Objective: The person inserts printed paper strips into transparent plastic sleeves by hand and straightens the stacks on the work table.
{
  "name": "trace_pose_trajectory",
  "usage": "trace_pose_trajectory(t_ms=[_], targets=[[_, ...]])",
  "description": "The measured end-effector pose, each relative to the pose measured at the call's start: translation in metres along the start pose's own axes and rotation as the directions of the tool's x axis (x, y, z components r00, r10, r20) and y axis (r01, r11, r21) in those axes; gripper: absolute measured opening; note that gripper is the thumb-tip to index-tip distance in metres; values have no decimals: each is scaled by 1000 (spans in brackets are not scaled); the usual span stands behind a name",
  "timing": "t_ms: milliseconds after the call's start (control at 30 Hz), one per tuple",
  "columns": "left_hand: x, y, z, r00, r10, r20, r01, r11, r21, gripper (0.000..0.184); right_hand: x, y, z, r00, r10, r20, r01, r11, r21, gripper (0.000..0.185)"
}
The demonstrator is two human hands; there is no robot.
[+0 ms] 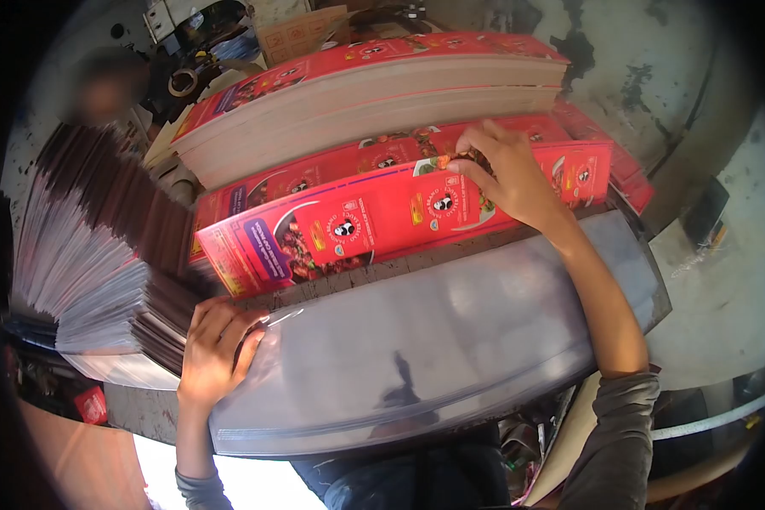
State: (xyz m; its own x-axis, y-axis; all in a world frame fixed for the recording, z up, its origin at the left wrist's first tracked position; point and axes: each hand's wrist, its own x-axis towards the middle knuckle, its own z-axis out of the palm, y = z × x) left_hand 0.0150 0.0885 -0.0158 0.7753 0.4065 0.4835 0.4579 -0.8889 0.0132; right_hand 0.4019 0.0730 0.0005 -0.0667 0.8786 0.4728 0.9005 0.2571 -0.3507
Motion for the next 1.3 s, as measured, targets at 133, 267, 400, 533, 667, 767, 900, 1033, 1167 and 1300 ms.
trace_pose_trajectory(t_ms=[133,267,400,533,667,767,900,1033,1167,1300], targets=[[-1,-1,1,1000,-3,5,3,1000,5,17,2,2,3,980,-66,-187,43,991,-125,21],[-1,-1,2,1000,-1,0,1,1000,6,16,1,3,7,977,-80,-199,57,991,-117,20],[0,1,0,1000,-15,21,15,1000,1,17,-1,4,12,976,-94,-196,59,982,-181,20],[0,1,-1,999,-30,31,30,1000,-1,18,-2,0,14,968,-137,-209,88,969,-230,19],[0,2,-2,999,-28,28,28,1000,-3,18,-2,-5,14,965,-161,-208,106,962,-251,19],[-1,2,-1,999,-25,20,25,1000,0,19,-2,-4,16,962,-170,-213,117,963,-243,20],[0,1,-1,1000,-1,7,1,1000,25,19,-2,-3,16,966,-158,-205,107,965,-238,20],[0,1,-2,1000,-7,9,6,1000,26,19,-2,-4,15,965,-163,-203,110,963,-246,20],[0,1,-1,1000,-6,10,6,1000,4,18,-3,-2,15,965,-175,-195,124,961,-248,20],[0,2,-2,1000,-15,3,15,1000,9,19,-4,-5,14,970,-145,-193,98,967,-235,20]])
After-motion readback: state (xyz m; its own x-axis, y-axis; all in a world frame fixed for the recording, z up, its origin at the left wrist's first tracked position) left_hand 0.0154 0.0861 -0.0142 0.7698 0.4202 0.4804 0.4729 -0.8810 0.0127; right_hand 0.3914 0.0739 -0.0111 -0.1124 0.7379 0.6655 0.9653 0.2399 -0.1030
